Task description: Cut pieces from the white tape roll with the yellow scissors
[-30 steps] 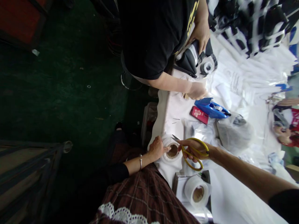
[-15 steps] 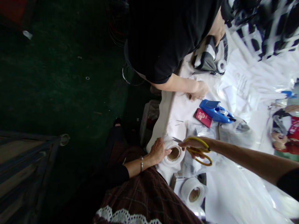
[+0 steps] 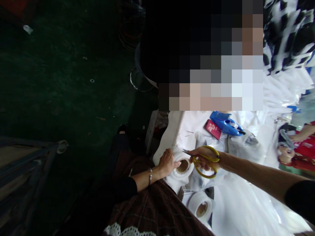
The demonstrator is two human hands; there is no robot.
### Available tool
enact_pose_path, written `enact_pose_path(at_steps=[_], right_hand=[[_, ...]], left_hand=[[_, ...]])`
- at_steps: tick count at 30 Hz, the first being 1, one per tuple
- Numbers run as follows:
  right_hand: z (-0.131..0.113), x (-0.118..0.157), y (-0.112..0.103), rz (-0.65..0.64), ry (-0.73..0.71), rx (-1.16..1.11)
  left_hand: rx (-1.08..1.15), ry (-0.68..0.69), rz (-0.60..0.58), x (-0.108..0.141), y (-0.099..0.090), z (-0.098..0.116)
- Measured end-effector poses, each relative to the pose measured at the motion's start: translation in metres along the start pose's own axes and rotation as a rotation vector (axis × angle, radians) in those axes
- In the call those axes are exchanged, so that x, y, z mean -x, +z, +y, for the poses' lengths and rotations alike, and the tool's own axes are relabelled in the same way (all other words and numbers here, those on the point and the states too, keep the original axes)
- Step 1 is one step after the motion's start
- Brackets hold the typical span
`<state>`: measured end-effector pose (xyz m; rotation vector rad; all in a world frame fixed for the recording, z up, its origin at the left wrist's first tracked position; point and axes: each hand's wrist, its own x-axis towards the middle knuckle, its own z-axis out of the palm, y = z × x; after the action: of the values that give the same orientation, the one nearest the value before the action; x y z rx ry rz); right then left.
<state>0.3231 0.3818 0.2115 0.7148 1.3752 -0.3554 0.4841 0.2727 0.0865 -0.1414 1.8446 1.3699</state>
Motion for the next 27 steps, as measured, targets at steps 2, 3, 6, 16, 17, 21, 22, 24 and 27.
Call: enact_pose_path(at_steps=[2, 3, 6, 16, 17, 21, 22, 24, 27], right_hand=[[0.002, 0.0, -0.003, -0.11, 0.046, -0.078], [0.005, 0.001, -0.004, -0.159, 0.063, -0.121], [0.024, -0.002, -0.003, -0.256, 0.083, -0.237], [0.088, -0.022, 0.075, -0.256, -0.134, -1.092], [0.087, -0.021, 0.084, -0.176, -0.159, -1.077], [0.082, -0.017, 0.096, 0.099, -0.202, -0.773], [0.08, -0.015, 0.091, 0.13, -0.186, -0.662], [0.072, -0.01, 0.07, 0.125, -0.137, -0.423], [0.044, -0.001, 0.029, 0.07, -0.005, 0.001]], left_hand=[[0.02, -0.019, -0.007, 0.0, 0.0, 0.001], [0.033, -0.026, -0.013, 0.0, -0.001, 0.001], [0.059, -0.027, -0.021, 0.001, -0.002, 0.001], [0.024, -0.017, -0.017, 0.001, -0.007, 0.004], [0.013, -0.02, -0.024, 0.001, -0.007, 0.005], [-0.011, -0.005, -0.015, 0.001, -0.007, 0.005], [-0.013, 0.004, -0.008, 0.001, -0.006, 0.004], [-0.018, 0.017, 0.01, 0.001, -0.005, 0.003], [-0.02, 0.031, 0.029, 0.001, -0.004, 0.002]])
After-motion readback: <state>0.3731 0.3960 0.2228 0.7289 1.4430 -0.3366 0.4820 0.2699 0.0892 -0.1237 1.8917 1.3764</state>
